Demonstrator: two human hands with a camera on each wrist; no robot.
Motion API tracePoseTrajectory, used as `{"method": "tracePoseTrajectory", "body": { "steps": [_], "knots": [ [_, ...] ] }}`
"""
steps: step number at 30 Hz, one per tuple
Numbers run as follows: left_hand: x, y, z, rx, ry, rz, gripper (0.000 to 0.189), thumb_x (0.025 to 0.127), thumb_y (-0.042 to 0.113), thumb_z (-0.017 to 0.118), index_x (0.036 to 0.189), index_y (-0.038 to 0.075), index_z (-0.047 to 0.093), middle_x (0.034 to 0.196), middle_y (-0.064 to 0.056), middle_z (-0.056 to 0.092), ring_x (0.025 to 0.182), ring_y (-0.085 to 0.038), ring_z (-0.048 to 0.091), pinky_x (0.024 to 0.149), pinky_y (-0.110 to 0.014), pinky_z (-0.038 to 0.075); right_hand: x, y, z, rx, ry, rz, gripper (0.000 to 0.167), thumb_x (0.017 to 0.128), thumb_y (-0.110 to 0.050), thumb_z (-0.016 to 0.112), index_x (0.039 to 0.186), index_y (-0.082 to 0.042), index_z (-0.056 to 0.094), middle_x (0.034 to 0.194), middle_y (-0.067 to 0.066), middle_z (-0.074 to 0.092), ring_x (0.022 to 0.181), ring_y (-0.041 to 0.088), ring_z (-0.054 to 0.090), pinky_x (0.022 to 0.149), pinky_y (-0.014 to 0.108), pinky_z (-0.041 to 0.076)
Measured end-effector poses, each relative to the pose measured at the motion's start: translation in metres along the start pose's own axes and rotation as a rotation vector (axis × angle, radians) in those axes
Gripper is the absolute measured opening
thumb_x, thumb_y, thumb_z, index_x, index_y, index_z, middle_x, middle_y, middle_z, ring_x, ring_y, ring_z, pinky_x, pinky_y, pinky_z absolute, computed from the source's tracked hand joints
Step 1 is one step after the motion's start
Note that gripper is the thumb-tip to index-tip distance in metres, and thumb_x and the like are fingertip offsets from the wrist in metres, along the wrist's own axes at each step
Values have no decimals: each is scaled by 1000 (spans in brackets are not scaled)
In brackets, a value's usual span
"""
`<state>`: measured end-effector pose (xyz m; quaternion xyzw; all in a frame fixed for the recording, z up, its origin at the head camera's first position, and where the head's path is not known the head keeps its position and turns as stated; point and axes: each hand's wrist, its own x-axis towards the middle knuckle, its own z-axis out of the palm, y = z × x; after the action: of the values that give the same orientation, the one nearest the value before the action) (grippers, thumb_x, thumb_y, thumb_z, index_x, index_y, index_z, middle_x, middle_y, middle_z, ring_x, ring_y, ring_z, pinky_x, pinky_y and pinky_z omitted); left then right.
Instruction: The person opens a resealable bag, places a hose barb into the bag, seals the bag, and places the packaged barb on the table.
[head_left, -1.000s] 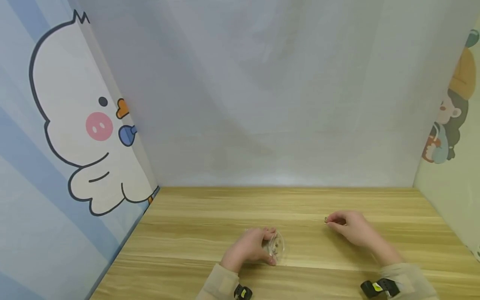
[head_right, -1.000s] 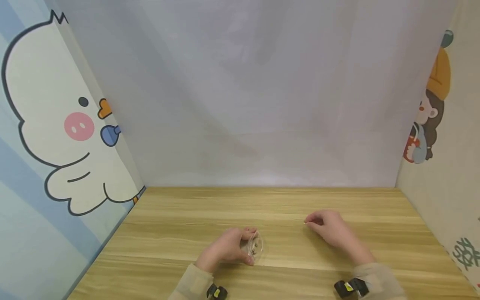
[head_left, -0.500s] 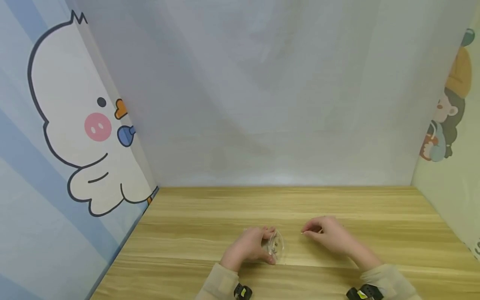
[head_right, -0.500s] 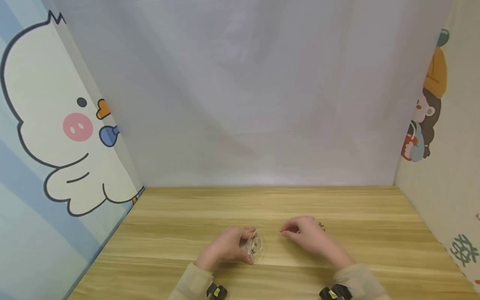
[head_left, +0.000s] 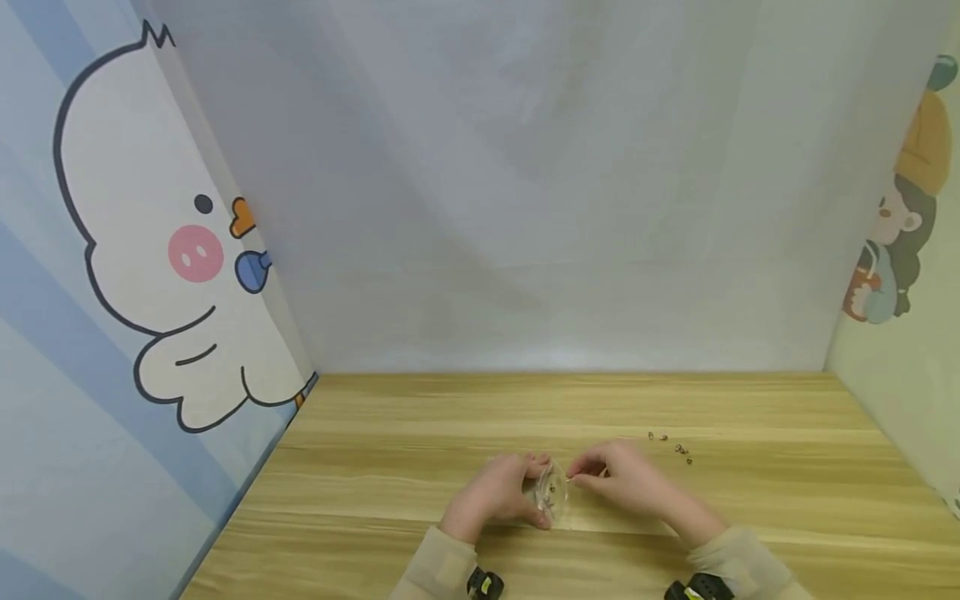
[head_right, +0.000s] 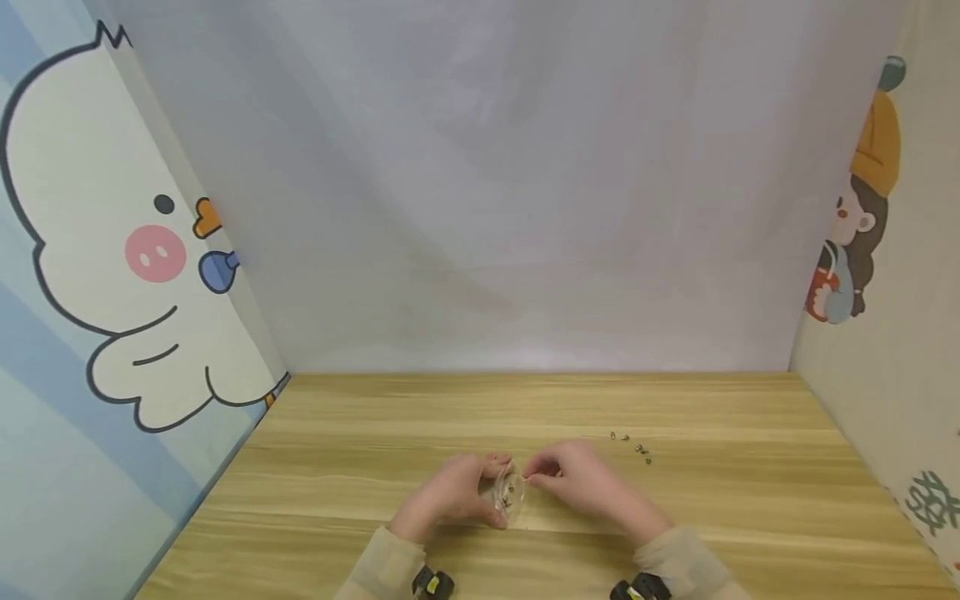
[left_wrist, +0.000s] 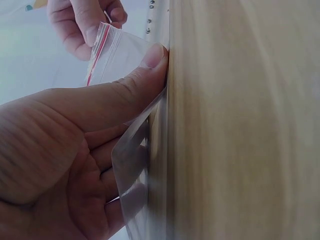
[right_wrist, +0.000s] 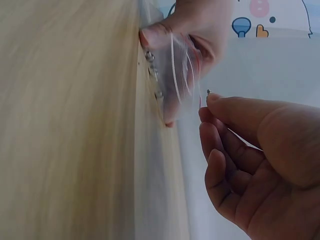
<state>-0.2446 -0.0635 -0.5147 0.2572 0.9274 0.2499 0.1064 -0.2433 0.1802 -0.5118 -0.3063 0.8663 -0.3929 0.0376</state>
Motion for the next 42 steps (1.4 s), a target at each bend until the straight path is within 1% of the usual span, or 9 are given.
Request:
{"method": "tracePoseTrajectory", "body": {
  "steps": [6,10,13,19,24,28,33,38,42],
  "knots": [
    [0,1,-1,-6,-1,-2,75,68,26,102,136,13,74,154,3,59,145,-27,53,123,-43,40,9,-7,9,21,-2,-60,6,97,-10,77,101,-8,81,92,-7,78,81,2,67,74,25,59],
    [0,2,-1,-9,-6,-9,75,68,27,102,137,15,74,155,3,59,146,-28,52,124,-45,39,12,-9,13,14,9,-75,5,96,-7,77,99,-8,81,90,-8,77,80,1,66,72,24,59],
    [0,3,-1,-9,-11,-18,76,68,26,102,137,16,74,155,3,58,147,-28,52,124,-45,39,13,-10,15,6,10,-77,5,95,-7,77,98,-8,82,90,-8,77,79,0,65,72,23,59],
    [1,3,-1,10,-5,-12,78,67,27,102,138,15,73,154,4,60,146,-28,52,124,-45,39,14,-13,15,-1,19,-82,6,94,-5,77,97,-8,82,90,-8,77,79,0,65,71,24,59],
    [0,4,-2,7,-7,-17,78,67,28,102,138,16,73,154,4,60,146,-28,52,124,-45,39,13,-16,14,15,13,-73,6,95,-6,77,99,-7,82,91,-4,78,80,2,66,73,24,59],
    [0,4,-2,3,-7,-20,78,66,28,102,138,15,73,154,4,59,147,-28,51,125,-46,38,13,-14,14,17,8,-64,7,96,-7,77,100,-6,82,92,-1,80,79,2,66,72,24,59],
    [0,3,-2,8,-2,-17,80,66,28,102,140,15,72,154,4,60,147,-28,52,125,-47,38,13,-13,14,20,6,-68,8,95,-4,77,100,-5,82,93,-1,80,79,1,65,71,24,58],
    [-1,4,-2,23,-5,-18,81,67,29,102,141,15,71,154,4,59,146,-29,52,124,-47,38,13,-12,14,26,-5,-67,8,95,-5,77,101,-6,82,94,-2,80,79,2,66,71,24,59],
    [-2,5,-2,9,-6,-21,79,67,27,102,139,15,72,154,2,60,146,-29,52,124,-47,38,13,-11,15,34,-11,-57,7,95,-6,78,101,-7,82,94,-2,80,80,2,66,72,24,59]
  ]
}}
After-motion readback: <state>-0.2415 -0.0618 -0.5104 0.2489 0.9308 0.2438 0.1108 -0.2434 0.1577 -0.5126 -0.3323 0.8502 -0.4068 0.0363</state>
